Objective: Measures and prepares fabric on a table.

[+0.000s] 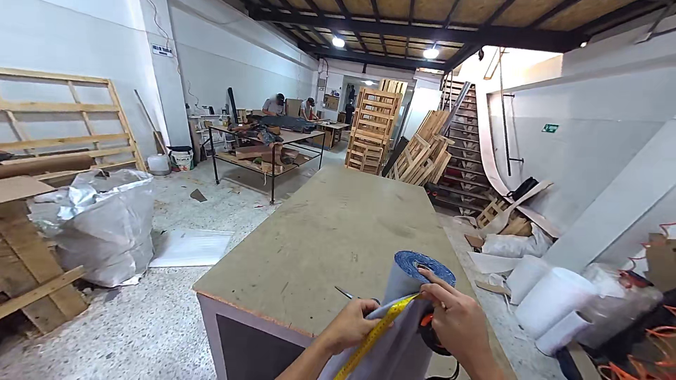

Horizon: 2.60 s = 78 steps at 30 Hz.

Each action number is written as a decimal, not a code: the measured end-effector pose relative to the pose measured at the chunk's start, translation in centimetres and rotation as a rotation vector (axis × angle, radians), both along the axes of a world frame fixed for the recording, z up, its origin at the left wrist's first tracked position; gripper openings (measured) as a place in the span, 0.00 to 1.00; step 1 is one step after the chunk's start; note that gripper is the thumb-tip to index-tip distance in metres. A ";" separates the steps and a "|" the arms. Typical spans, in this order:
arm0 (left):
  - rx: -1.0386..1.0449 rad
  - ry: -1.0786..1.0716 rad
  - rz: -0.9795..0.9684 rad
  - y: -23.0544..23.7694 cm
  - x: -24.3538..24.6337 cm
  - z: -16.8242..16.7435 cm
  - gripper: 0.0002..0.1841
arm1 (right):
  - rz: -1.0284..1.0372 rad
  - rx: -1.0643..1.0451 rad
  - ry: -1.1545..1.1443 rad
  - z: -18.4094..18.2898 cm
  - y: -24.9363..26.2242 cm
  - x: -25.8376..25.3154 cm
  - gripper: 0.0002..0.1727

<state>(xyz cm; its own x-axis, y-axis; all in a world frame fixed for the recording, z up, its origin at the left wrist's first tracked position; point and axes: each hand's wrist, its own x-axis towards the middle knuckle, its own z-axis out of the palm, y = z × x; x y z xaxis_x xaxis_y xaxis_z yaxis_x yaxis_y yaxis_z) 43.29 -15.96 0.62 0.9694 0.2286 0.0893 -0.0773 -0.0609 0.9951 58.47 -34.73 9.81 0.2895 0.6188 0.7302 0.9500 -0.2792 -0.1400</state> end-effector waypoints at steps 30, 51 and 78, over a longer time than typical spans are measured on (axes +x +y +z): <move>0.875 -0.114 0.313 -3.5 2.1 8.4 0.19 | -0.212 -0.148 -0.003 1.5 0.6 -2.3 0.08; 0.796 -0.115 0.450 -4.7 4.7 7.8 0.16 | -0.185 -0.122 0.039 1.4 0.7 -1.7 0.08; 0.652 -0.388 0.490 -4.3 4.7 6.3 0.07 | 0.313 -0.400 0.429 3.3 -2.6 3.2 0.60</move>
